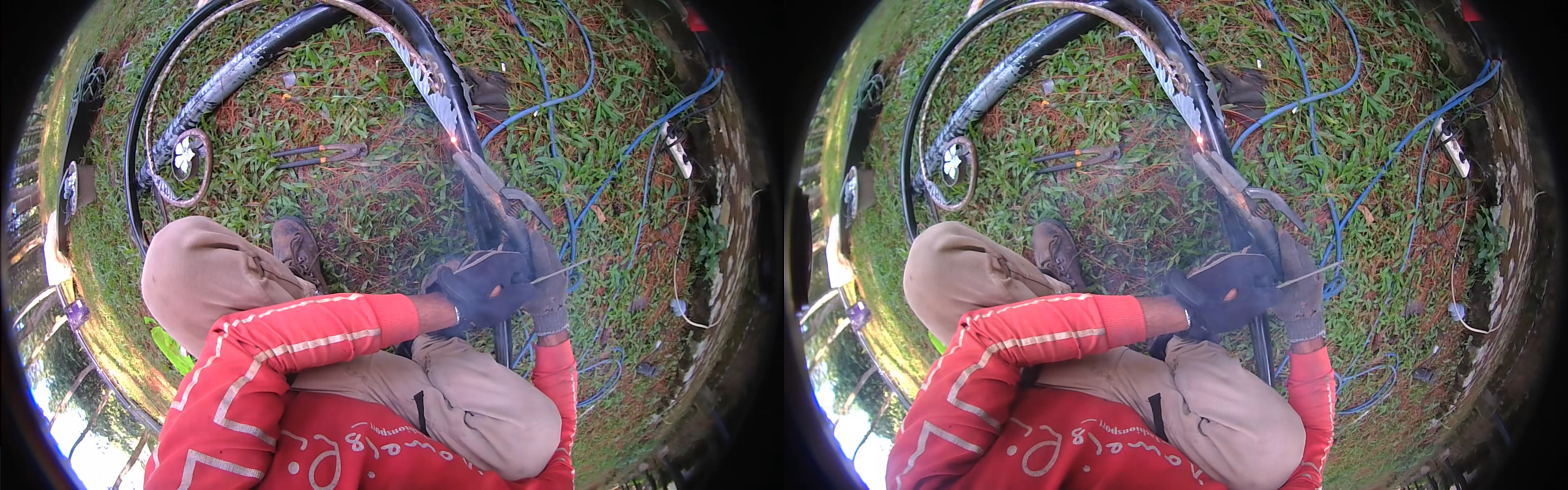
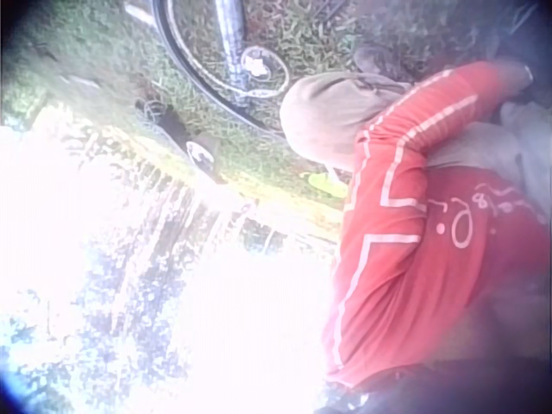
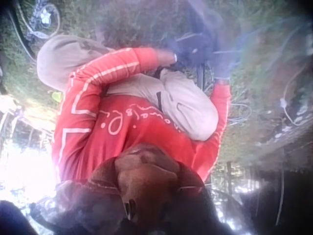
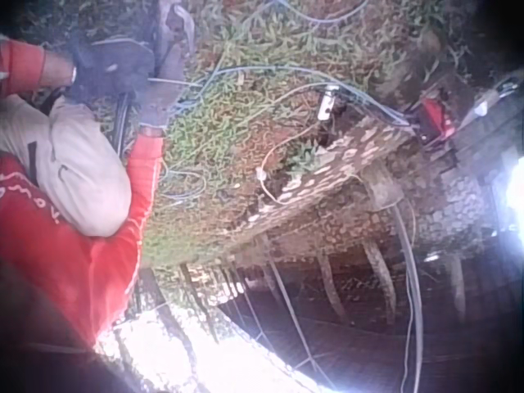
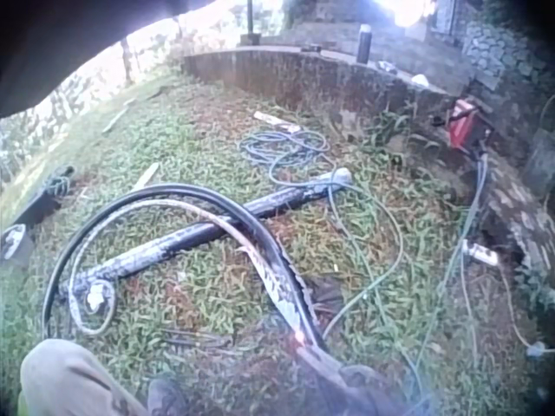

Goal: The person welds metal components together outdoors, joining a curved metal frame with decorative scrollwork using a welding rod.

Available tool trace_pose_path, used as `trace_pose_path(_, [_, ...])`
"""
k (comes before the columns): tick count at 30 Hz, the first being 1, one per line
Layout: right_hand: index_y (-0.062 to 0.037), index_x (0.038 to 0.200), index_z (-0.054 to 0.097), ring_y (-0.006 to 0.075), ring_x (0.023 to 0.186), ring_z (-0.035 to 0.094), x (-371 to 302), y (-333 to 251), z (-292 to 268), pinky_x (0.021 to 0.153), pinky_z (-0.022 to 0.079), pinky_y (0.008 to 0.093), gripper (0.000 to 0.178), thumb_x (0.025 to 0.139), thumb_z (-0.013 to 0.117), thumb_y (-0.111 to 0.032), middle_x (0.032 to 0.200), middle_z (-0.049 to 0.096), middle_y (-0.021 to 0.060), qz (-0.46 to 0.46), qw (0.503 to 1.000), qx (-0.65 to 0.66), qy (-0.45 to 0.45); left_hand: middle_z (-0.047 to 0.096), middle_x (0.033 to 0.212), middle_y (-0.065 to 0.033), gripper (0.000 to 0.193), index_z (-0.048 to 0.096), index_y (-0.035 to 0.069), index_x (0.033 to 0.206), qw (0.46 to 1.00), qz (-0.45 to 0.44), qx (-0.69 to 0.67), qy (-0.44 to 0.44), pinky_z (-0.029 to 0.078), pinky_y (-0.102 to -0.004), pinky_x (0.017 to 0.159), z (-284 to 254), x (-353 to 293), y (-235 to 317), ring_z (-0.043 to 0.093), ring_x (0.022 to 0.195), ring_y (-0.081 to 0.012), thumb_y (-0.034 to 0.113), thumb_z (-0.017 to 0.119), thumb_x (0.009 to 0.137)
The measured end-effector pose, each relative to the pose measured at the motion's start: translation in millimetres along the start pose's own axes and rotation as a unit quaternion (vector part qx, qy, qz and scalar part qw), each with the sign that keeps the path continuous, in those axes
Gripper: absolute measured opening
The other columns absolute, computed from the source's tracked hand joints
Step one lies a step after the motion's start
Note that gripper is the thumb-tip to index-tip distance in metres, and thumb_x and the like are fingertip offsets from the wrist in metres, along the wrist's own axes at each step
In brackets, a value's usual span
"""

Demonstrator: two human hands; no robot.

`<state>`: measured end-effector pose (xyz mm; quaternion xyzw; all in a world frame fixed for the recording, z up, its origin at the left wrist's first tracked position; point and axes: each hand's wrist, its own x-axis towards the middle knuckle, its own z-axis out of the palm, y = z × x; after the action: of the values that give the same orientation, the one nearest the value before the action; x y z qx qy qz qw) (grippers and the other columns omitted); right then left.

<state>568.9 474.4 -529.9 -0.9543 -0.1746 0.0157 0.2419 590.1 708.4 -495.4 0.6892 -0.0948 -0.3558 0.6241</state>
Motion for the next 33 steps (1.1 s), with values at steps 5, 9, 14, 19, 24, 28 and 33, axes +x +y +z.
trace_pose_path(5, [0.0060, 0.153, 0.052, 0.0475, 0.103, 0.072, -4.2, 4.7, 5.4, 0.085, 0.061, 0.0551, 0.082, 0.087, 0.087, -0.030, 0.121, 0.072, 0.0277, -0.013, 1.000, 0.010, 0.020, 0.068, 0.088, -0.0116, 0.027, 0.069, 0.005, 0.096, 1.000, 0.002, -0.009, 0.009, 0.055, -0.0440, 0.076, 12.0, 12.6, 2.7, 0.068, 0.084, -0.0262, 0.031, 0.073, 0.096])
trace_pose_path(9, [0.0057, 0.153, 0.052, 0.0481, 0.104, 0.072, -1.4, 4.3, 6.6, 0.085, 0.061, 0.0555, 0.083, 0.087, 0.088, -0.029, 0.121, 0.072, 0.0281, -0.024, 0.999, 0.003, 0.029, 0.069, 0.088, -0.0116, 0.029, 0.068, 0.004, 0.093, 1.000, -0.012, 0.015, -0.008, 0.055, -0.0438, 0.076, 13.8, 17.3, -4.7, 0.068, 0.082, -0.0255, 0.033, 0.074, 0.094])
trace_pose_path(14, [0.0052, 0.154, 0.051, 0.0478, 0.104, 0.072, -2.6, 2.2, 5.0, 0.085, 0.061, 0.0557, 0.084, 0.086, 0.089, -0.026, 0.121, 0.073, 0.0274, -0.012, 1.000, -0.007, 0.019, 0.066, 0.074, -0.0118, 0.027, 0.066, 0.006, 0.087, 0.999, 0.035, -0.003, 0.027, 0.051, -0.0462, 0.064, 21.0, 20.2, -16.3, 0.066, 0.067, -0.0291, 0.031, 0.074, 0.092])
trace_pose_path(19, [0.0050, 0.152, 0.053, 0.0475, 0.107, 0.073, -3.8, 2.4, 4.3, 0.087, 0.061, 0.0548, 0.080, 0.088, 0.087, -0.026, 0.124, 0.074, 0.0266, -0.009, 1.000, 0.002, 0.020, 0.067, 0.075, -0.0116, 0.026, 0.066, 0.007, 0.087, 0.999, 0.023, -0.011, 0.024, 0.051, -0.0461, 0.064, 19.8, 19.5, -10.6, 0.066, 0.067, -0.0288, 0.031, 0.075, 0.092])
trace_pose_path(24, [0.0049, 0.152, 0.053, 0.0472, 0.112, 0.073, -0.4, -1.4, 4.5, 0.091, 0.062, 0.0539, 0.079, 0.088, 0.087, -0.027, 0.128, 0.074, 0.0265, 0.006, 1.000, 0.005, 0.015, 0.067, 0.084, -0.0122, 0.026, 0.067, 0.004, 0.086, 1.000, -0.005, 0.006, 0.000, 0.055, -0.0437, 0.073, 7.7, 17.6, 3.5, 0.068, 0.076, -0.0271, 0.028, 0.074, 0.094])
trace_pose_path(28, [0.0050, 0.151, 0.054, 0.0473, 0.111, 0.073, 2.1, -1.9, 5.1, 0.091, 0.061, 0.0540, 0.078, 0.089, 0.087, -0.028, 0.127, 0.074, 0.0261, 0.001, 1.000, -0.002, 0.010, 0.067, 0.080, -0.0125, 0.026, 0.067, 0.005, 0.087, 0.999, 0.029, -0.032, 0.021, 0.053, -0.0454, 0.070, 17.0, 17.6, -9.7, 0.067, 0.073, -0.0297, 0.029, 0.075, 0.092])
trace_pose_path(33, [-0.0008, 0.160, 0.052, 0.0440, 0.125, 0.072, -5.0, 4.2, -4.2, 0.104, 0.059, 0.0504, 0.077, 0.095, 0.083, -0.028, 0.143, 0.070, 0.0245, 0.011, 0.999, 0.041, -0.004, 0.067, 0.085, -0.0104, 0.028, 0.068, 0.005, 0.097, 0.999, -0.008, 0.028, -0.024, 0.053, -0.0441, 0.073, 7.1, 12.1, 11.5, 0.065, 0.077, -0.0261, 0.033, 0.075, 0.096])
